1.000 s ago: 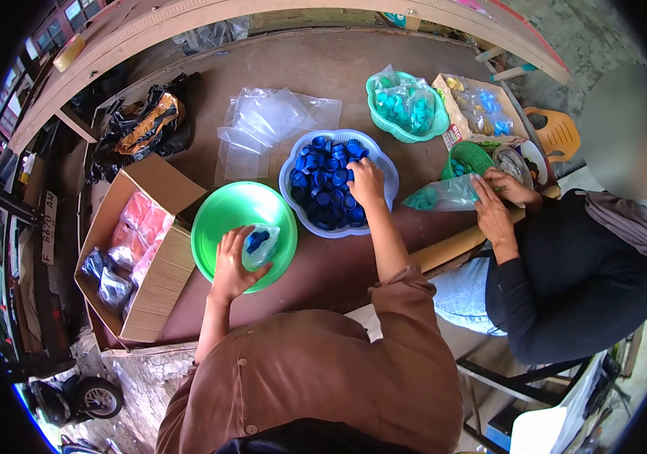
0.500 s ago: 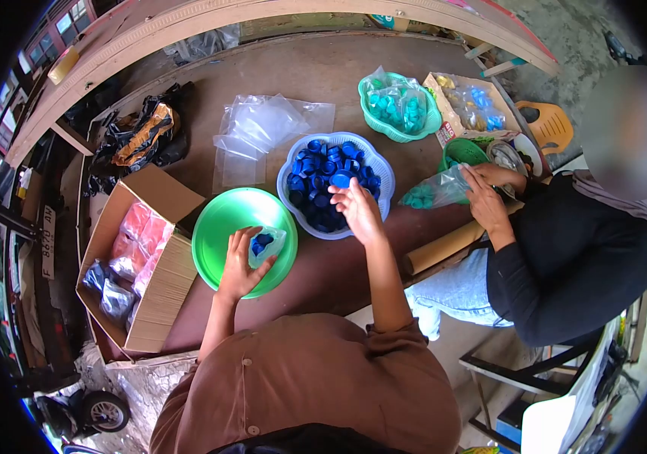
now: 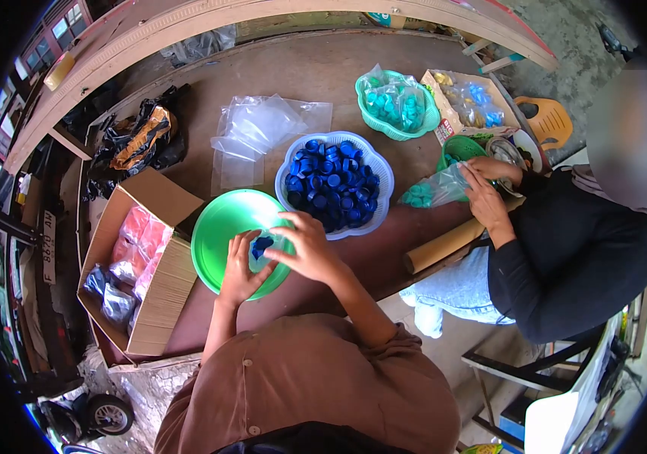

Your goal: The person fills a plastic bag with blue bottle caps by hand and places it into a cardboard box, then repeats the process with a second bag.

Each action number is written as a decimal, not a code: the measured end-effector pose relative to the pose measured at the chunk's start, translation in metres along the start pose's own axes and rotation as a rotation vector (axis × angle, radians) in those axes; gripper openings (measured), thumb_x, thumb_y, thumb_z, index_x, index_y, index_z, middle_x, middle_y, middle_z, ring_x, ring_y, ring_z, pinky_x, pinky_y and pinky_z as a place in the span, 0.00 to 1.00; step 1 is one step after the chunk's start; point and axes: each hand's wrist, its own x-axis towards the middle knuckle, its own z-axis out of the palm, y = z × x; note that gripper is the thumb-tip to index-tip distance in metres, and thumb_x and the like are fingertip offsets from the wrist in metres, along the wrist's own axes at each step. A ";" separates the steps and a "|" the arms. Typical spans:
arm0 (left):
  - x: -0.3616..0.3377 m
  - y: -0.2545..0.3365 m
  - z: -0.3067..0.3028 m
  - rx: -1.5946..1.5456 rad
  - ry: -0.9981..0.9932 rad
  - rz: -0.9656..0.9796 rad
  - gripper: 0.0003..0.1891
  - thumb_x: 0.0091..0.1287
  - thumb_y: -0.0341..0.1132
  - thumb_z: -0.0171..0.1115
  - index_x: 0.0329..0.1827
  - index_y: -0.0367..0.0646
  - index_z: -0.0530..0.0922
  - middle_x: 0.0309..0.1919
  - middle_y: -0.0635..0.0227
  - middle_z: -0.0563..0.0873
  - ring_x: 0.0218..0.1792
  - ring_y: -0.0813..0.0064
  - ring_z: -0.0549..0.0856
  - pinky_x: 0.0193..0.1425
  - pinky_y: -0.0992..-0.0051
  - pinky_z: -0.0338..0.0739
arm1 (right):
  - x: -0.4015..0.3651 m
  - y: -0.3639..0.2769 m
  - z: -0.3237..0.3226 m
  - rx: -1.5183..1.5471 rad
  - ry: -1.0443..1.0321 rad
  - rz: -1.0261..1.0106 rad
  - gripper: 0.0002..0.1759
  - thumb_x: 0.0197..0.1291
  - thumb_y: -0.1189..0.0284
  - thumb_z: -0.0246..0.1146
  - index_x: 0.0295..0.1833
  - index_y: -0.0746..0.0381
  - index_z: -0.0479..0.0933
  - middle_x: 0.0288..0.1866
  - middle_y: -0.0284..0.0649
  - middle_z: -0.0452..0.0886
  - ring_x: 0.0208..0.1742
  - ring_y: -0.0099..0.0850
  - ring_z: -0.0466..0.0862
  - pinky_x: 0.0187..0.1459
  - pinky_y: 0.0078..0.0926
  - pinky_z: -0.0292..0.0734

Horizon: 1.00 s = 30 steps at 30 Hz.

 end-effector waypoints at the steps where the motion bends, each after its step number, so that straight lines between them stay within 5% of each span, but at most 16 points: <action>1: 0.000 0.001 -0.001 0.001 0.003 -0.001 0.30 0.49 0.38 0.68 0.54 0.36 0.69 0.48 0.53 0.73 0.53 0.54 0.71 0.58 0.61 0.64 | 0.003 0.013 -0.002 0.117 0.081 0.051 0.15 0.50 0.63 0.67 0.42 0.59 0.78 0.47 0.43 0.75 0.51 0.41 0.73 0.51 0.36 0.66; 4: -0.002 0.002 -0.004 0.014 0.022 -0.005 0.29 0.49 0.37 0.68 0.54 0.36 0.69 0.49 0.53 0.73 0.53 0.54 0.71 0.59 0.60 0.64 | 0.007 0.082 0.001 0.162 0.242 0.315 0.16 0.47 0.65 0.67 0.42 0.58 0.77 0.40 0.42 0.77 0.40 0.42 0.77 0.42 0.36 0.71; 6: -0.002 0.001 -0.002 -0.006 0.020 -0.030 0.31 0.47 0.38 0.69 0.54 0.36 0.69 0.49 0.54 0.73 0.53 0.53 0.71 0.59 0.60 0.65 | 0.003 0.129 0.005 -0.247 0.302 0.388 0.16 0.45 0.66 0.68 0.41 0.57 0.77 0.39 0.40 0.77 0.42 0.41 0.76 0.42 0.39 0.70; 9: -0.003 0.004 -0.004 0.009 -0.002 -0.026 0.33 0.45 0.39 0.70 0.54 0.36 0.69 0.50 0.54 0.72 0.54 0.54 0.70 0.59 0.60 0.65 | 0.014 0.136 0.001 -0.481 0.132 0.503 0.19 0.43 0.66 0.69 0.43 0.56 0.77 0.39 0.38 0.76 0.45 0.40 0.76 0.44 0.40 0.69; 16: -0.005 0.004 -0.004 0.010 0.008 -0.042 0.34 0.44 0.39 0.71 0.55 0.36 0.68 0.51 0.54 0.71 0.54 0.54 0.70 0.59 0.60 0.65 | 0.012 0.164 0.010 -0.518 0.083 0.470 0.20 0.40 0.65 0.71 0.42 0.54 0.78 0.38 0.38 0.77 0.43 0.40 0.76 0.42 0.39 0.70; 18: -0.005 0.001 -0.004 0.027 0.012 -0.033 0.34 0.44 0.39 0.71 0.55 0.36 0.68 0.51 0.54 0.71 0.54 0.54 0.70 0.59 0.60 0.65 | 0.005 0.175 0.011 -0.183 0.358 0.463 0.19 0.42 0.66 0.70 0.42 0.58 0.78 0.34 0.39 0.78 0.36 0.39 0.78 0.38 0.35 0.73; 20: -0.005 0.001 -0.004 0.028 0.015 -0.038 0.35 0.44 0.39 0.71 0.55 0.36 0.68 0.51 0.54 0.71 0.54 0.53 0.70 0.59 0.60 0.65 | 0.009 0.167 0.007 0.422 0.582 0.768 0.18 0.53 0.64 0.66 0.45 0.66 0.77 0.36 0.39 0.82 0.34 0.25 0.79 0.37 0.21 0.73; 25: -0.005 0.003 -0.004 0.017 0.020 -0.061 0.35 0.44 0.39 0.71 0.56 0.37 0.67 0.51 0.54 0.71 0.54 0.53 0.70 0.59 0.60 0.65 | 0.002 0.072 -0.009 0.716 0.688 0.483 0.14 0.56 0.73 0.60 0.48 0.66 0.75 0.36 0.35 0.77 0.34 0.21 0.74 0.37 0.20 0.69; 27: -0.004 0.004 -0.004 0.020 0.006 -0.075 0.36 0.42 0.37 0.72 0.56 0.36 0.67 0.52 0.53 0.71 0.56 0.53 0.69 0.61 0.61 0.64 | 0.005 0.023 -0.021 0.318 0.480 0.131 0.19 0.49 0.75 0.61 0.49 0.67 0.73 0.36 0.42 0.75 0.37 0.32 0.75 0.40 0.26 0.69; 30: -0.005 0.000 -0.002 0.044 0.020 -0.033 0.36 0.43 0.38 0.71 0.57 0.37 0.66 0.51 0.55 0.71 0.54 0.54 0.70 0.59 0.60 0.66 | -0.008 -0.006 0.009 0.280 0.435 -0.040 0.21 0.47 0.73 0.62 0.50 0.63 0.73 0.41 0.44 0.75 0.42 0.39 0.75 0.47 0.33 0.67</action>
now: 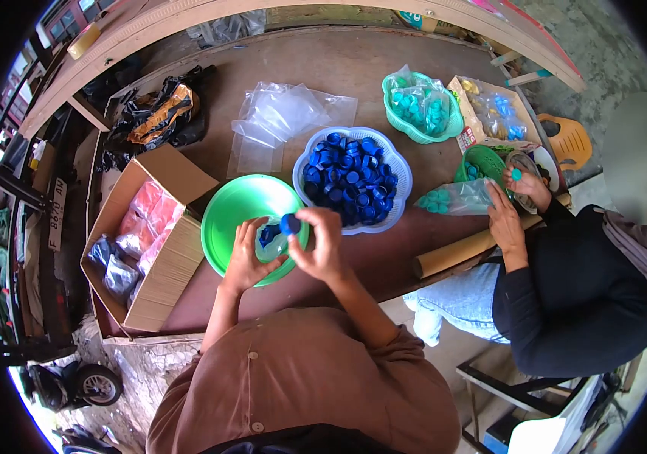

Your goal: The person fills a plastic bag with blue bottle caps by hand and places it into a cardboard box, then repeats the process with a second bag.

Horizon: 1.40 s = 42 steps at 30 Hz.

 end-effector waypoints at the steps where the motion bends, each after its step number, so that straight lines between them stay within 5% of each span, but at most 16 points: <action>1: 0.000 0.000 0.001 0.001 0.003 -0.002 0.36 0.43 0.38 0.71 0.57 0.37 0.66 0.51 0.55 0.71 0.54 0.54 0.70 0.59 0.60 0.66 | -0.003 -0.002 0.003 -0.096 -0.164 -0.027 0.20 0.47 0.71 0.63 0.49 0.61 0.74 0.44 0.45 0.74 0.44 0.40 0.74 0.49 0.35 0.66; 5: 0.000 0.001 -0.001 -0.004 -0.002 -0.005 0.37 0.41 0.33 0.71 0.57 0.37 0.66 0.51 0.55 0.72 0.54 0.54 0.70 0.59 0.60 0.66 | -0.007 -0.012 0.009 -0.366 -0.365 -0.045 0.19 0.47 0.63 0.67 0.47 0.57 0.77 0.57 0.47 0.68 0.55 0.43 0.69 0.53 0.38 0.63; 9: 0.006 0.001 -0.009 -0.017 -0.028 0.029 0.34 0.41 0.26 0.68 0.56 0.39 0.68 0.50 0.55 0.73 0.54 0.53 0.70 0.59 0.61 0.67 | -0.011 0.009 0.005 -0.118 -0.468 0.034 0.20 0.44 0.62 0.69 0.46 0.54 0.79 0.64 0.48 0.61 0.63 0.49 0.63 0.61 0.43 0.58; 12: 0.021 -0.008 -0.027 -0.072 -0.165 0.130 0.28 0.43 0.23 0.66 0.53 0.39 0.72 0.48 0.56 0.75 0.53 0.56 0.72 0.59 0.64 0.67 | 0.008 0.025 0.006 -0.015 -0.666 0.134 0.07 0.50 0.72 0.65 0.34 0.63 0.78 0.41 0.46 0.77 0.41 0.40 0.79 0.42 0.33 0.74; 13: 0.027 -0.007 -0.037 -0.124 -0.105 0.147 0.30 0.45 0.25 0.68 0.55 0.39 0.70 0.51 0.56 0.74 0.54 0.57 0.72 0.59 0.64 0.67 | 0.022 0.018 0.009 0.085 -0.551 0.065 0.04 0.53 0.77 0.62 0.30 0.67 0.76 0.30 0.44 0.77 0.30 0.38 0.79 0.33 0.28 0.74; 17: 0.031 -0.014 -0.058 -0.663 0.152 0.028 0.43 0.49 0.45 0.71 0.66 0.42 0.57 0.63 0.58 0.64 0.60 0.62 0.69 0.61 0.61 0.64 | 0.059 -0.012 0.007 0.171 -0.122 0.068 0.02 0.53 0.80 0.59 0.31 0.69 0.74 0.30 0.46 0.77 0.30 0.42 0.79 0.32 0.31 0.73; 18: 0.029 -0.017 -0.058 -0.782 0.138 -0.037 0.42 0.53 0.49 0.68 0.66 0.42 0.57 0.63 0.57 0.64 0.62 0.61 0.67 0.62 0.60 0.63 | 0.063 -0.011 0.005 0.175 -0.127 0.060 0.02 0.53 0.80 0.59 0.31 0.69 0.74 0.30 0.46 0.77 0.30 0.42 0.79 0.32 0.31 0.73; 20: 0.022 -0.029 -0.057 -0.638 0.008 -0.109 0.41 0.54 0.50 0.66 0.66 0.42 0.57 0.63 0.57 0.64 0.63 0.61 0.65 0.63 0.60 0.62 | 0.075 -0.016 -0.003 0.099 -0.523 -0.078 0.02 0.52 0.82 0.59 0.32 0.69 0.74 0.30 0.46 0.77 0.30 0.41 0.79 0.33 0.30 0.73; 22: 0.013 -0.028 -0.050 -0.687 0.005 -0.141 0.44 0.51 0.51 0.68 0.66 0.39 0.58 0.62 0.54 0.67 0.64 0.61 0.65 0.64 0.61 0.62 | 0.079 -0.030 -0.009 0.185 -0.344 -0.048 0.03 0.52 0.81 0.60 0.33 0.70 0.75 0.32 0.44 0.77 0.32 0.35 0.79 0.36 0.26 0.73; 25: 0.010 -0.016 -0.048 -0.536 -0.150 -0.169 0.50 0.44 0.52 0.73 0.65 0.34 0.57 0.60 0.51 0.68 0.63 0.60 0.67 0.66 0.61 0.62 | 0.082 -0.032 -0.010 0.154 -0.577 -0.045 0.05 0.52 0.81 0.61 0.36 0.70 0.76 0.32 0.44 0.77 0.32 0.34 0.79 0.35 0.25 0.73; 26: 0.014 -0.005 -0.051 -0.402 -0.221 -0.224 0.52 0.43 0.52 0.75 0.66 0.33 0.57 0.60 0.51 0.68 0.62 0.59 0.68 0.66 0.61 0.62 | 0.085 -0.031 -0.010 0.084 -0.484 -0.095 0.06 0.54 0.81 0.60 0.38 0.70 0.76 0.34 0.43 0.77 0.33 0.31 0.80 0.36 0.23 0.75; 28: 0.021 -0.009 -0.037 -0.347 -0.178 -0.117 0.50 0.42 0.50 0.75 0.65 0.34 0.58 0.59 0.52 0.69 0.62 0.60 0.68 0.66 0.63 0.63 | 0.087 -0.032 -0.010 0.243 -0.365 0.048 0.05 0.55 0.82 0.59 0.38 0.72 0.75 0.36 0.42 0.76 0.35 0.27 0.80 0.39 0.20 0.76; 32: 0.022 0.003 -0.029 -0.646 -0.007 -0.100 0.42 0.46 0.42 0.76 0.61 0.34 0.63 0.55 0.58 0.73 0.58 0.67 0.72 0.62 0.67 0.66 | 0.085 -0.021 -0.009 0.447 -0.497 0.160 0.05 0.57 0.83 0.58 0.39 0.74 0.74 0.38 0.40 0.75 0.40 0.24 0.79 0.42 0.19 0.76; 34: 0.024 0.003 -0.025 -0.886 -0.015 -0.215 0.36 0.50 0.39 0.73 0.60 0.35 0.65 0.50 0.63 0.77 0.53 0.72 0.74 0.60 0.69 0.67 | 0.082 -0.018 -0.009 0.469 -0.481 0.138 0.11 0.56 0.83 0.59 0.46 0.72 0.72 0.40 0.39 0.74 0.41 0.24 0.79 0.42 0.19 0.77; 37: 0.018 0.006 -0.022 -0.882 0.066 -0.144 0.29 0.54 0.36 0.70 0.58 0.39 0.69 0.48 0.67 0.78 0.50 0.75 0.76 0.58 0.72 0.68 | 0.078 -0.015 -0.008 0.748 -0.321 0.502 0.28 0.50 0.83 0.65 0.58 0.65 0.65 0.44 0.37 0.72 0.42 0.27 0.79 0.41 0.20 0.79; 42: 0.014 -0.021 -0.005 -0.710 0.251 -0.077 0.23 0.54 0.32 0.67 0.54 0.41 0.73 0.46 0.70 0.76 0.50 0.74 0.75 0.55 0.73 0.69 | 0.062 0.001 0.007 0.785 -0.343 0.677 0.28 0.47 0.85 0.66 0.56 0.67 0.66 0.48 0.40 0.74 0.49 0.27 0.77 0.50 0.24 0.75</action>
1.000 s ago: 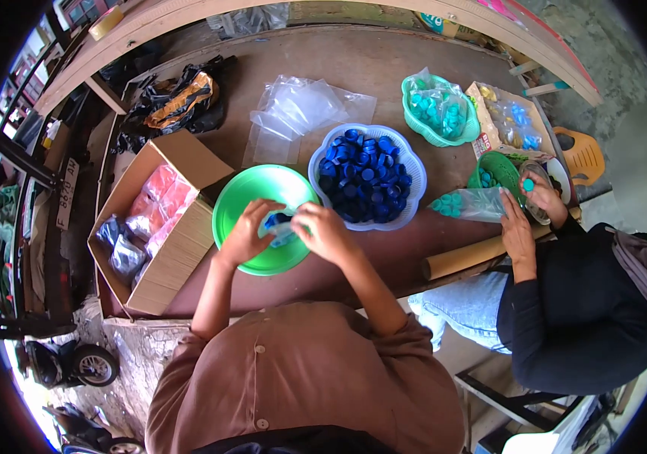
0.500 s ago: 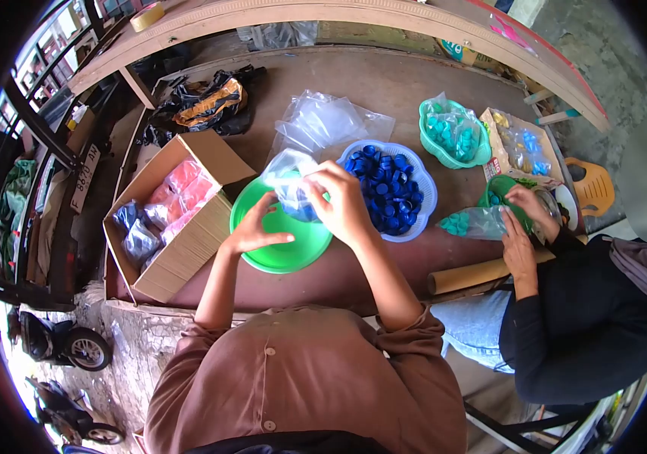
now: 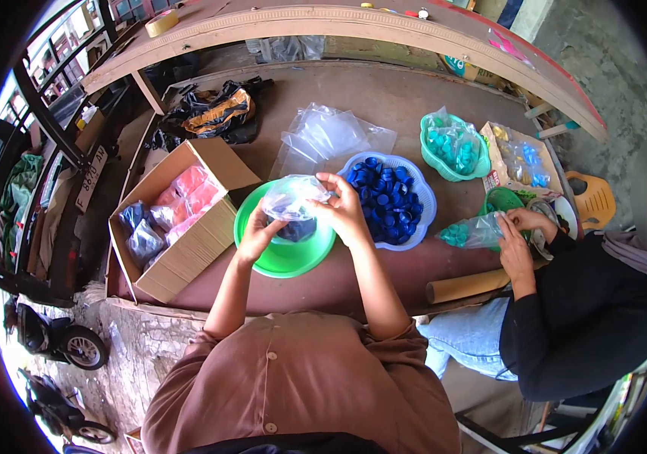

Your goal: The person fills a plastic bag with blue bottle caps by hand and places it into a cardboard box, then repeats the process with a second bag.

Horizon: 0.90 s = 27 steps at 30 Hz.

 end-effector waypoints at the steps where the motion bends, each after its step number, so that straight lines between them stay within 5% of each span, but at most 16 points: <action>1: -0.001 -0.005 -0.004 0.023 0.027 -0.071 0.22 0.54 0.31 0.67 0.52 0.41 0.73 0.46 0.70 0.76 0.49 0.75 0.75 0.52 0.74 0.70 | -0.001 0.006 0.000 -0.031 -0.005 -0.033 0.28 0.45 0.85 0.66 0.54 0.67 0.67 0.47 0.40 0.74 0.49 0.27 0.77 0.50 0.24 0.75; 5: -0.002 -0.021 -0.022 0.104 0.012 -0.223 0.17 0.56 0.30 0.63 0.49 0.39 0.73 0.45 0.69 0.76 0.44 0.78 0.75 0.41 0.77 0.71 | 0.001 0.037 0.001 -0.135 0.000 -0.127 0.27 0.41 0.84 0.70 0.50 0.65 0.71 0.40 0.35 0.75 0.41 0.24 0.79 0.39 0.19 0.78; 7: -0.006 -0.006 -0.022 0.013 -0.123 -0.495 0.16 0.60 0.31 0.59 0.50 0.38 0.72 0.46 0.67 0.76 0.45 0.76 0.76 0.44 0.77 0.73 | -0.002 0.049 0.000 -0.519 -0.015 -0.124 0.23 0.43 0.78 0.71 0.48 0.66 0.73 0.38 0.37 0.79 0.38 0.23 0.80 0.37 0.20 0.76; 9: -0.017 -0.008 -0.018 -0.176 -0.092 -0.527 0.16 0.60 0.32 0.57 0.52 0.38 0.71 0.47 0.67 0.76 0.47 0.75 0.76 0.46 0.75 0.73 | -0.008 0.066 -0.007 -0.842 -0.093 -0.021 0.21 0.50 0.68 0.69 0.47 0.68 0.74 0.38 0.36 0.81 0.35 0.23 0.80 0.34 0.22 0.75; 12: -0.026 -0.018 -0.025 -0.524 -0.092 -0.568 0.19 0.63 0.35 0.55 0.56 0.40 0.69 0.48 0.66 0.76 0.49 0.73 0.76 0.50 0.69 0.74 | -0.015 0.084 -0.010 -0.448 -0.180 0.141 0.22 0.50 0.62 0.68 0.46 0.67 0.74 0.28 0.37 0.81 0.24 0.25 0.78 0.28 0.24 0.74; 13: -0.028 -0.005 -0.026 -0.649 -0.078 -0.645 0.19 0.63 0.36 0.56 0.56 0.41 0.69 0.49 0.67 0.76 0.49 0.73 0.76 0.51 0.68 0.74 | -0.021 0.054 -0.002 -0.448 -0.237 0.371 0.22 0.54 0.62 0.65 0.49 0.65 0.73 0.36 0.37 0.81 0.31 0.26 0.80 0.33 0.23 0.76; 14: -0.030 0.008 -0.028 -0.776 -0.060 -0.719 0.19 0.63 0.38 0.56 0.56 0.42 0.69 0.49 0.68 0.76 0.49 0.73 0.76 0.52 0.67 0.73 | -0.025 0.055 -0.002 -0.449 -0.247 0.374 0.22 0.54 0.62 0.65 0.49 0.65 0.73 0.36 0.37 0.81 0.31 0.26 0.80 0.33 0.23 0.76; 17: -0.038 0.012 -0.030 -0.561 -0.095 -0.663 0.18 0.59 0.39 0.62 0.52 0.46 0.73 0.45 0.72 0.78 0.46 0.78 0.76 0.48 0.71 0.72 | -0.036 0.054 -0.007 0.453 -0.249 0.512 0.18 0.61 0.69 0.59 0.56 0.60 0.69 0.50 0.38 0.75 0.47 0.27 0.77 0.45 0.28 0.77; 20: -0.044 0.028 -0.020 -0.336 -0.036 -0.599 0.11 0.57 0.35 0.65 0.41 0.47 0.77 0.33 0.76 0.80 0.34 0.83 0.77 0.39 0.81 0.69 | -0.048 0.067 -0.007 0.687 -0.289 0.441 0.18 0.60 0.73 0.59 0.56 0.59 0.69 0.47 0.37 0.77 0.45 0.27 0.78 0.44 0.27 0.77; 24: -0.057 -0.005 -0.007 -0.230 0.136 -0.359 0.10 0.57 0.28 0.62 0.24 0.44 0.68 0.19 0.77 0.70 0.24 0.86 0.69 0.30 0.82 0.65 | -0.060 0.082 0.003 0.446 -0.232 0.375 0.15 0.56 0.79 0.58 0.50 0.61 0.71 0.36 0.34 0.76 0.33 0.21 0.77 0.32 0.17 0.71; 26: -0.067 0.020 -0.004 0.427 0.265 -0.336 0.07 0.55 0.25 0.58 0.25 0.43 0.68 0.17 0.71 0.72 0.22 0.81 0.72 0.29 0.81 0.65 | -0.066 0.083 0.017 0.048 0.092 0.335 0.14 0.46 0.84 0.58 0.40 0.61 0.70 0.28 0.30 0.72 0.22 0.19 0.70 0.22 0.15 0.62; 27: -0.072 0.022 0.004 0.598 0.380 -0.201 0.05 0.53 0.23 0.55 0.23 0.40 0.69 0.13 0.63 0.71 0.18 0.75 0.74 0.24 0.74 0.66 | -0.069 0.089 0.018 -0.298 0.130 0.062 0.13 0.44 0.85 0.58 0.38 0.62 0.71 0.24 0.30 0.71 0.20 0.19 0.68 0.21 0.16 0.61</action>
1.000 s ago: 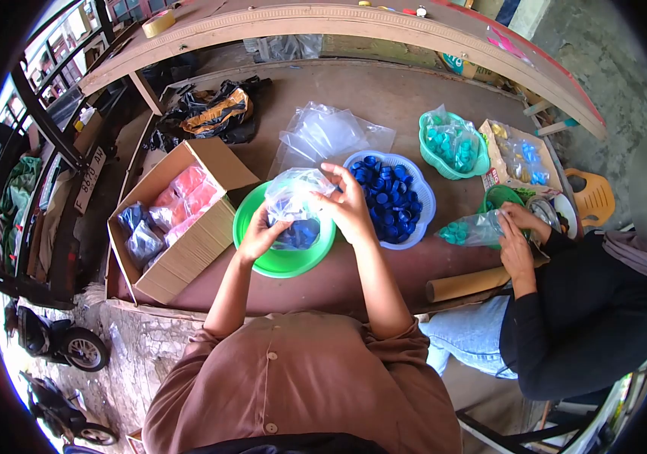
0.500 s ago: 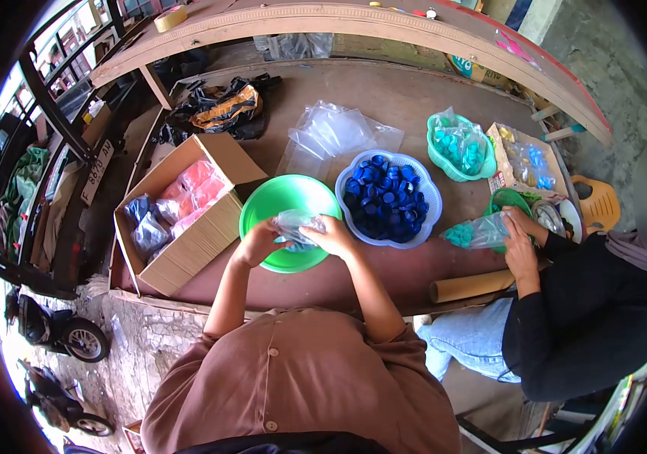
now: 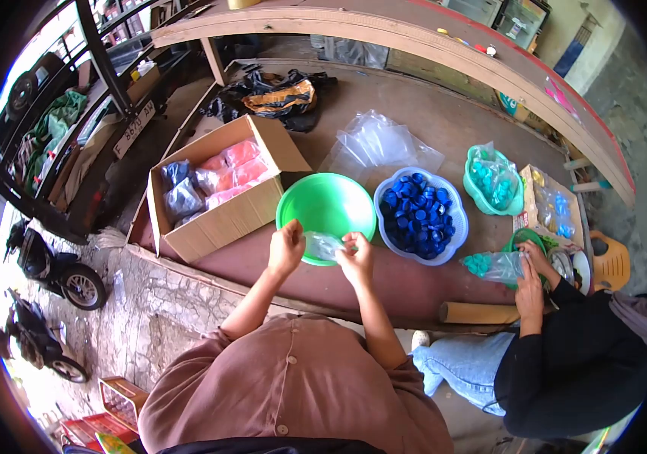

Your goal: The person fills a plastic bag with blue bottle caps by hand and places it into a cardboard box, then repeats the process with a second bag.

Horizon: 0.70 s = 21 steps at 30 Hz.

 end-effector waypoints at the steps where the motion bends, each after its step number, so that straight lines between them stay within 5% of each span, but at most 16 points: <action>1: -0.003 0.001 0.001 0.199 0.130 0.262 0.05 0.52 0.22 0.54 0.24 0.42 0.69 0.16 0.63 0.73 0.19 0.67 0.75 0.24 0.73 0.66 | -0.004 -0.005 0.005 -0.320 0.091 -0.289 0.12 0.41 0.85 0.58 0.35 0.63 0.71 0.20 0.30 0.69 0.19 0.20 0.67 0.20 0.18 0.59; 2: -0.010 0.003 0.003 0.205 0.109 0.270 0.05 0.50 0.21 0.53 0.24 0.42 0.69 0.19 0.65 0.75 0.22 0.64 0.76 0.29 0.69 0.66 | -0.010 -0.016 0.010 -0.423 0.173 -0.321 0.13 0.35 0.85 0.58 0.32 0.64 0.72 0.13 0.35 0.64 0.17 0.25 0.69 0.21 0.27 0.62; 5: -0.023 0.012 -0.003 0.238 0.031 0.262 0.05 0.51 0.22 0.55 0.26 0.43 0.70 0.23 0.68 0.78 0.26 0.67 0.79 0.33 0.69 0.68 | -0.017 -0.025 0.013 -0.511 0.095 -0.303 0.11 0.38 0.84 0.59 0.33 0.64 0.73 0.14 0.36 0.66 0.17 0.25 0.68 0.20 0.26 0.61; 7: -0.027 0.013 -0.007 -0.287 -0.115 0.079 0.04 0.57 0.27 0.61 0.30 0.41 0.73 0.22 0.72 0.78 0.26 0.81 0.77 0.29 0.81 0.68 | -0.020 -0.020 0.012 -0.396 0.040 -0.178 0.08 0.43 0.81 0.61 0.33 0.64 0.73 0.15 0.33 0.68 0.17 0.23 0.70 0.20 0.23 0.63; 8: -0.025 0.016 -0.016 -0.306 -0.168 -0.023 0.06 0.57 0.29 0.64 0.33 0.39 0.74 0.23 0.73 0.78 0.27 0.87 0.75 0.29 0.83 0.68 | -0.016 -0.007 0.010 -0.231 -0.012 -0.099 0.07 0.46 0.80 0.61 0.34 0.64 0.73 0.17 0.31 0.69 0.18 0.21 0.71 0.21 0.21 0.65; 10: -0.018 0.015 -0.027 -0.324 -0.093 0.004 0.05 0.57 0.25 0.61 0.31 0.38 0.73 0.24 0.69 0.76 0.25 0.82 0.76 0.30 0.80 0.70 | -0.015 -0.006 -0.001 0.072 0.002 0.031 0.06 0.49 0.81 0.60 0.36 0.65 0.74 0.22 0.28 0.72 0.20 0.18 0.73 0.23 0.14 0.71; 13: -0.019 0.029 -0.030 -0.216 0.019 0.243 0.05 0.57 0.21 0.57 0.32 0.37 0.70 0.23 0.65 0.70 0.22 0.76 0.73 0.30 0.77 0.70 | -0.011 -0.024 -0.003 -0.120 0.051 -0.172 0.07 0.51 0.86 0.58 0.36 0.66 0.73 0.25 0.33 0.71 0.21 0.21 0.77 0.19 0.17 0.73; 17: -0.008 0.026 -0.033 -0.565 -0.201 -0.060 0.08 0.60 0.23 0.56 0.40 0.39 0.68 0.23 0.70 0.70 0.23 0.81 0.71 0.31 0.77 0.71 | 0.000 -0.045 -0.003 -0.368 0.069 -0.315 0.05 0.49 0.85 0.60 0.33 0.67 0.75 0.22 0.36 0.70 0.22 0.28 0.81 0.23 0.20 0.75; 18: -0.003 0.012 -0.033 -0.756 -0.242 0.060 0.11 0.62 0.26 0.56 0.45 0.39 0.65 0.28 0.71 0.72 0.29 0.83 0.73 0.34 0.78 0.71 | 0.003 -0.050 -0.005 -0.280 0.052 -0.321 0.04 0.50 0.84 0.60 0.33 0.67 0.75 0.23 0.37 0.72 0.23 0.28 0.82 0.23 0.20 0.76; 19: 0.000 -0.004 -0.030 -0.808 -0.220 0.199 0.29 0.56 0.35 0.67 0.55 0.38 0.60 0.42 0.62 0.73 0.42 0.75 0.75 0.45 0.73 0.72 | 0.005 -0.055 -0.007 -0.191 0.031 -0.328 0.04 0.51 0.84 0.60 0.33 0.68 0.74 0.24 0.37 0.75 0.25 0.28 0.83 0.24 0.20 0.76; 21: -0.003 -0.008 -0.040 -0.172 -0.210 0.470 0.50 0.42 0.44 0.77 0.64 0.39 0.53 0.56 0.53 0.68 0.55 0.63 0.71 0.58 0.63 0.68 | 0.004 -0.072 -0.012 -0.022 -0.122 -0.097 0.01 0.55 0.81 0.59 0.34 0.67 0.74 0.28 0.34 0.76 0.29 0.26 0.83 0.27 0.17 0.76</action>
